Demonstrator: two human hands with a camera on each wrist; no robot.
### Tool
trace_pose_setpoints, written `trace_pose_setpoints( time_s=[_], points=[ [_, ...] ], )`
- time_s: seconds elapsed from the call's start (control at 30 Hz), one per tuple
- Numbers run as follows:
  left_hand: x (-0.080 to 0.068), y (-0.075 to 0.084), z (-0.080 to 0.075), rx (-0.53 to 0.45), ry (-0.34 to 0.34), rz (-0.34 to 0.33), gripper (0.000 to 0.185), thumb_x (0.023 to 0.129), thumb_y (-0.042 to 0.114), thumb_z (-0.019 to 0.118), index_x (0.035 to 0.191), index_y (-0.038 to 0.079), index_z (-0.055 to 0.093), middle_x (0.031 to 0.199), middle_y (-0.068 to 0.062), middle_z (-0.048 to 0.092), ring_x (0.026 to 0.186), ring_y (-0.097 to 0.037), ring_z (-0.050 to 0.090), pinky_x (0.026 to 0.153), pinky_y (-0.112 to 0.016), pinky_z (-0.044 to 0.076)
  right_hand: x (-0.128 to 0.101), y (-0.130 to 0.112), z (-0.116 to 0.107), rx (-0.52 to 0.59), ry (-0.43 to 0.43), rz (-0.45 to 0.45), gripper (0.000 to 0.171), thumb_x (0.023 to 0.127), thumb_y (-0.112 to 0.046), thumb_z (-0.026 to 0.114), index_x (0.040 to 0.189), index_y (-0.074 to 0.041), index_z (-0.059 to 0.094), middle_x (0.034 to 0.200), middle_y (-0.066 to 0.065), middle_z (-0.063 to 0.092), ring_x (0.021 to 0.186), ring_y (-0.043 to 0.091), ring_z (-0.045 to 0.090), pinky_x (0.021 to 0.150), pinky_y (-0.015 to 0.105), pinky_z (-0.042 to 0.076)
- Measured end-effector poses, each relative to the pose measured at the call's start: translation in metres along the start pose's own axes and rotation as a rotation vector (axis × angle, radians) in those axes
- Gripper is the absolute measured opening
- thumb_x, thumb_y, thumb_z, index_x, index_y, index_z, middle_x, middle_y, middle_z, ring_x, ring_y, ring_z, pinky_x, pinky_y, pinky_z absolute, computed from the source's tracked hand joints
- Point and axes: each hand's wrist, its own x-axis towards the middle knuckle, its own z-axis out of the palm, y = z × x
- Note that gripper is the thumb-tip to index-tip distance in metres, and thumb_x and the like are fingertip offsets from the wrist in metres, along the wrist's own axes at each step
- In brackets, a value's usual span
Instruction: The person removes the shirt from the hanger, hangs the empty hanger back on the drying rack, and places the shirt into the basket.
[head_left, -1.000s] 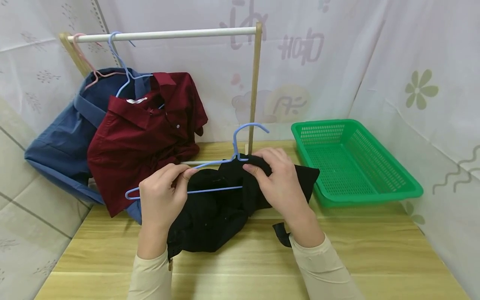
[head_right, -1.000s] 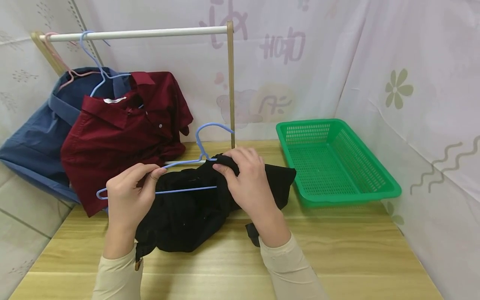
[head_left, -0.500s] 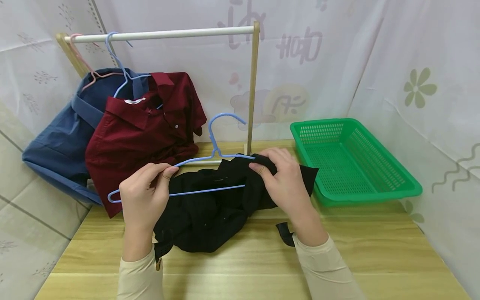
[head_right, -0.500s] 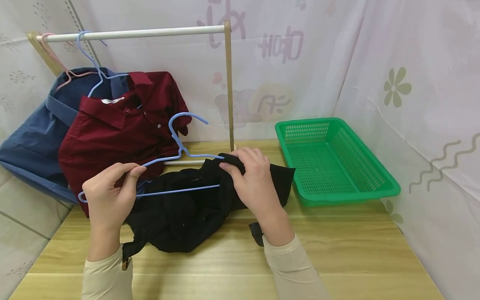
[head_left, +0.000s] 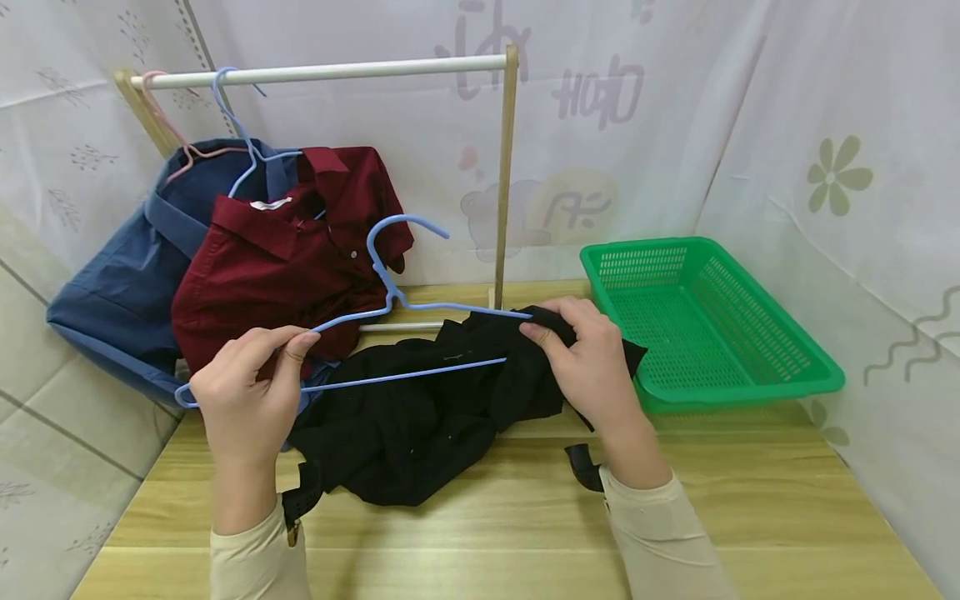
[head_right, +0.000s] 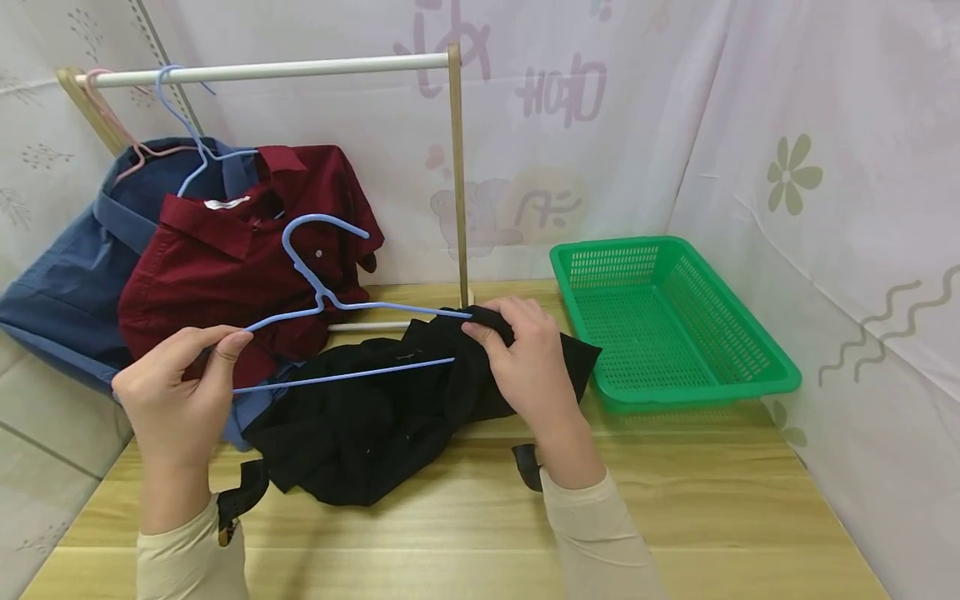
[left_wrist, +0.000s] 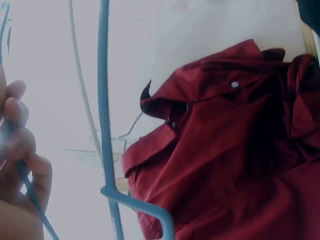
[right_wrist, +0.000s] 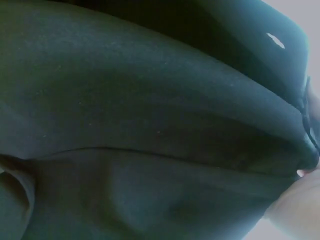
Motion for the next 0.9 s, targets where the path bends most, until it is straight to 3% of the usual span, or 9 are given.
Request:
trace_pose_setpoints(
  time_s=[0.13,0.27,0.47,0.63,0.9],
  points=[
    [0.001,0.0,-0.005,0.05,0.013,-0.011,0.022,0.095,0.022,0.081,0.091,0.0,0.082,0.07,-0.017,0.069,0.064,-0.014,0.039,0.071,-0.017,0.028,-0.002,0.003,0.0,0.028,0.021,0.018,0.02,0.09,-0.012,0.085,0.106,-0.004,0.076,0.109,0.012,0.076,0.103,0.026,0.069,0.084,0.026,0.05],
    [0.002,-0.002,-0.013,0.105,0.017,-0.018,0.04,0.099,0.039,0.076,0.094,0.0,0.082,0.072,-0.019,0.068,0.065,-0.017,0.039,0.079,-0.022,0.029,-0.002,0.004,0.0,0.044,0.044,0.027,0.019,0.093,-0.014,0.081,0.108,-0.003,0.076,0.109,0.013,0.076,0.103,0.026,0.069,0.084,0.02,0.048],
    [0.003,-0.01,-0.024,0.149,0.087,-0.065,0.056,0.097,0.054,0.074,0.088,-0.001,0.08,0.065,-0.019,0.059,0.07,-0.005,0.035,0.092,-0.025,0.024,-0.003,0.008,-0.004,0.066,0.101,0.057,0.017,0.096,-0.012,0.079,0.107,-0.001,0.075,0.106,0.014,0.076,0.096,0.015,0.065,0.078,0.015,0.045],
    [0.0,-0.015,-0.027,0.116,0.135,-0.121,0.065,0.092,0.057,0.077,0.08,-0.007,0.075,0.062,-0.018,0.052,0.077,0.007,0.035,0.084,-0.025,0.023,-0.004,0.009,-0.005,0.076,0.098,0.064,0.017,0.096,-0.014,0.079,0.107,-0.002,0.075,0.105,0.013,0.077,0.095,0.003,0.061,0.079,0.015,0.046],
    [0.002,-0.012,-0.026,0.105,0.249,-0.183,0.07,0.086,0.056,0.084,0.075,-0.011,0.07,0.062,-0.023,0.049,0.082,0.008,0.036,0.08,-0.021,0.024,-0.003,0.009,-0.006,0.095,0.071,0.099,0.019,0.098,-0.015,0.077,0.113,-0.002,0.074,0.108,0.014,0.076,0.094,0.001,0.061,0.08,0.014,0.047]
  ],
)
